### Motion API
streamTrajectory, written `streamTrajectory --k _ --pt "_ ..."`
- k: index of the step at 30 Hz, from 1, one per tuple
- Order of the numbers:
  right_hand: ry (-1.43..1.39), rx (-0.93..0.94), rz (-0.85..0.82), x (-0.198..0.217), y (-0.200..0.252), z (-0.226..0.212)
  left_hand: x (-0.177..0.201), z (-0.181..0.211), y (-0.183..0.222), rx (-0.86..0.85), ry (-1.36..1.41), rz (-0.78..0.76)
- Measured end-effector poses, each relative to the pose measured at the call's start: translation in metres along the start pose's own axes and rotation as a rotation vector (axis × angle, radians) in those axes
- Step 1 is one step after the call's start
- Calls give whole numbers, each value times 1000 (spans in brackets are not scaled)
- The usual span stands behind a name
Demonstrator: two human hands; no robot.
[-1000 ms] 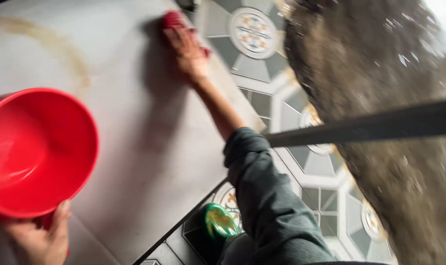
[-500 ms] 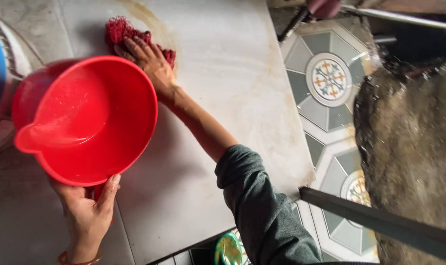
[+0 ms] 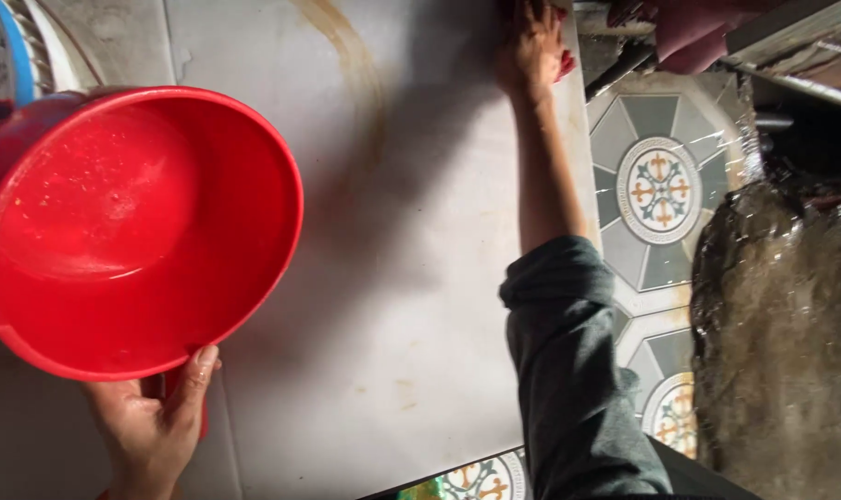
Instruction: Cleaning a white surface by pouring water from a scoop and wiping with a cloth
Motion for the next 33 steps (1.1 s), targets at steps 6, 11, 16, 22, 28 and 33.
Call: streamTrajectory --k 6,11,16,22,28,33 --pt "-40 -5 -6 86 -9 -82 -22 -7 -16 -79 -47 -79" --pt "92 -179 -28 98 31 -28 -24 3 -5 -131 -78 -104" --pt "81 -318 -78 133 66 -44 -15 17 7 -157 -53 -111" --pt "139 -394 -30 159 139 -57 -2 41 31 -131 -54 -164" --pt "138 -422 -65 214 223 -95 24 46 57 -209 -20 -207" --pt "175 -418 -150 250 311 -125 43 60 82 -391 1 -304"
Point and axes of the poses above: each hand's wrist, its own y-axis away from the middle knuckle, its own x-axis out of the back of the hand, z = x × y, the point moved 3 cm from there along -y, towards the middle knuckle, and after that the axes turned 13 degrees about x, right-handed, at the moved point
